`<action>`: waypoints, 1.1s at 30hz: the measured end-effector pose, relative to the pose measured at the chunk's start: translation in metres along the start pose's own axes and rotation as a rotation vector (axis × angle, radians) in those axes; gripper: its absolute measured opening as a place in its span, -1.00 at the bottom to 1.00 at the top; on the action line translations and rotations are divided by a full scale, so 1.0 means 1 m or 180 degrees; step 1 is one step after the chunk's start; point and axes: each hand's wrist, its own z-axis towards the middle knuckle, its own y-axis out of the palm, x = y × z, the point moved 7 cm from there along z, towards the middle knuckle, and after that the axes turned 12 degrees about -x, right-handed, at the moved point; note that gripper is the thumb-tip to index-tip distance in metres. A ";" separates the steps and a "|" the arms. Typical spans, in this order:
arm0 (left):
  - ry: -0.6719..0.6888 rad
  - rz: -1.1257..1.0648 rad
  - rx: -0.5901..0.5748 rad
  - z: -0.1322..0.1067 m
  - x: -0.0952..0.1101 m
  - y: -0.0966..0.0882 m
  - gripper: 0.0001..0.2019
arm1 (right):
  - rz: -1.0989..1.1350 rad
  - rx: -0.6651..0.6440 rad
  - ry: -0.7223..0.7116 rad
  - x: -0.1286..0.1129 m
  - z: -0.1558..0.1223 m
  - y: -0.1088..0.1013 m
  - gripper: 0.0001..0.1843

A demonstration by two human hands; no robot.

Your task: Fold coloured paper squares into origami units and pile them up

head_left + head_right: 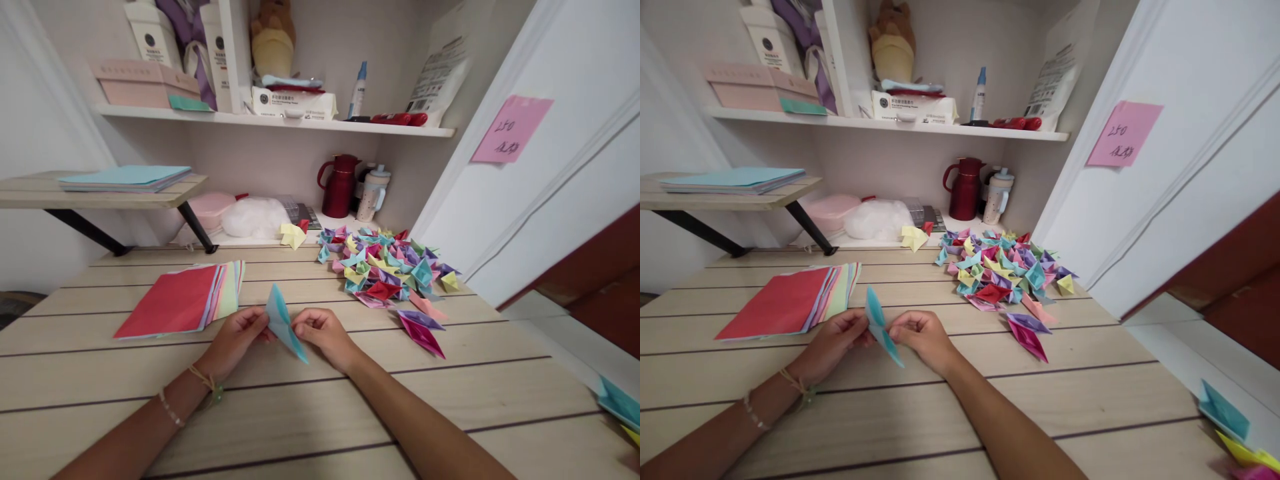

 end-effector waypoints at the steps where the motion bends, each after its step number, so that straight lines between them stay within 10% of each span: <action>1: -0.0007 0.0015 -0.0007 0.000 0.000 0.001 -0.76 | -0.0043 -0.0030 0.0006 -0.002 0.000 0.001 -0.75; 33: -0.0068 0.0283 -0.0162 0.000 0.008 0.010 -0.80 | -0.0110 0.0375 -0.0148 -0.004 -0.002 -0.006 -0.75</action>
